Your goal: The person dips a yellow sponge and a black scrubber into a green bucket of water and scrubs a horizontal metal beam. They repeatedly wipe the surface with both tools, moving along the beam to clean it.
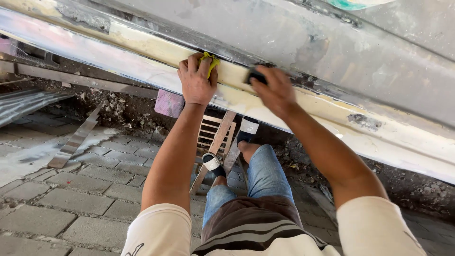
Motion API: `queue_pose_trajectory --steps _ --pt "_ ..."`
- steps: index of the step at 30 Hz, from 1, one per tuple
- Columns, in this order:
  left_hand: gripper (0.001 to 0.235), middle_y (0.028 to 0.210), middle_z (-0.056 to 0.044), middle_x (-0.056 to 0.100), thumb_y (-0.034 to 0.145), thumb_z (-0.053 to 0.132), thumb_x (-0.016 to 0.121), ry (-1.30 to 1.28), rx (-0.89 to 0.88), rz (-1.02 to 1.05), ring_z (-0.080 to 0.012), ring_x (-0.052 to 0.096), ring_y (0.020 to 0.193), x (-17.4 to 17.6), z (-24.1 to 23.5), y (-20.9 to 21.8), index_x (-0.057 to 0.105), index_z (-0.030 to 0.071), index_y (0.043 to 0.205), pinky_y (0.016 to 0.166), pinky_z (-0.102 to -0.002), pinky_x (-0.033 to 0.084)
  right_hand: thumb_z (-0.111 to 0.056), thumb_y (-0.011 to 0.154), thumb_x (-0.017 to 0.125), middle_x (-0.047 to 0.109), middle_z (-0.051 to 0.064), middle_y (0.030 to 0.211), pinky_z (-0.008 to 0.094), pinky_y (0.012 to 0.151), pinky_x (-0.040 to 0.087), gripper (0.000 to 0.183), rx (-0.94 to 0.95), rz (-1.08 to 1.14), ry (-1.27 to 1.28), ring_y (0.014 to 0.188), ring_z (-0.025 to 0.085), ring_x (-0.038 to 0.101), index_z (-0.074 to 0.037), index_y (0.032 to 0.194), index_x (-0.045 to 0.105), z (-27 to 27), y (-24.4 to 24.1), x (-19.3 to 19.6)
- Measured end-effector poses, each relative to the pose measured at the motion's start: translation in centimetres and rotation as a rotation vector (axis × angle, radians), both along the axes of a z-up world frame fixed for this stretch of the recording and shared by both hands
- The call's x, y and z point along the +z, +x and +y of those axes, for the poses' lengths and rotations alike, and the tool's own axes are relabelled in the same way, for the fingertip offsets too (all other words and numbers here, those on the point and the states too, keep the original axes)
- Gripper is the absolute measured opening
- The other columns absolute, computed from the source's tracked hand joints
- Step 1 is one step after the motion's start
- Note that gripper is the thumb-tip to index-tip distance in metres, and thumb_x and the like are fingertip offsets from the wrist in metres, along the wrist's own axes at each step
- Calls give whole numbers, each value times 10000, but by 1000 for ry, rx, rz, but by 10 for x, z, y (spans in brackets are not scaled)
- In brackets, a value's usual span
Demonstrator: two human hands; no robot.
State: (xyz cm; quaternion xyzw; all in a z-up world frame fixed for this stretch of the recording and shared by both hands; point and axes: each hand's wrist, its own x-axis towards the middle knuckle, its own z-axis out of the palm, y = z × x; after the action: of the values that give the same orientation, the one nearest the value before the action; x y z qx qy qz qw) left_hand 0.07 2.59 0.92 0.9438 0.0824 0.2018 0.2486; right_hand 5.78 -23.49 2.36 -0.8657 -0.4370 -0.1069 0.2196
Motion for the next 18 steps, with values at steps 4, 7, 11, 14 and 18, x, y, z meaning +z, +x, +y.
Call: queue_pose_trajectory --steps 4,7,11,14,18 --pt "320 1260 -89 577 883 197 764 -16 -27 3 -378 503 1092 7 -2 0 677 141 1185 957 -522 433 -155 907 812 584 103 1414 430 1002 547 212 67 -3 24 1229 295 596 -93 1101 749 73 1 14" --pt "267 1265 -94 587 905 188 760 -23 -25 38 -381 512 1071 5 5 -2 679 155 1158 932 -521 436 -168 872 803 596 110 1399 448 981 530 246 57 6 -12 1198 319 604 -95 1096 732 70 1 28" --pt "291 1273 -100 588 894 180 745 -64 -44 35 -391 515 1083 7 7 -3 678 137 1174 935 -522 445 -130 931 810 603 140 1430 459 996 524 269 119 58 24 1177 328 609 -69 1179 727 6 -14 20" --pt "281 1263 -106 580 897 175 744 -42 -65 26 -394 510 1089 8 16 7 682 141 1169 969 -529 451 -143 938 821 608 144 1416 478 1007 517 285 28 112 -33 1202 348 605 -78 1201 731 -16 -21 27" --pt "271 1224 -110 593 873 170 753 -49 -85 2 -390 517 1062 9 16 6 698 135 1135 928 -527 455 -119 941 784 582 153 1472 480 1053 501 340 -18 111 -42 1297 368 580 -65 1268 708 22 -27 4"
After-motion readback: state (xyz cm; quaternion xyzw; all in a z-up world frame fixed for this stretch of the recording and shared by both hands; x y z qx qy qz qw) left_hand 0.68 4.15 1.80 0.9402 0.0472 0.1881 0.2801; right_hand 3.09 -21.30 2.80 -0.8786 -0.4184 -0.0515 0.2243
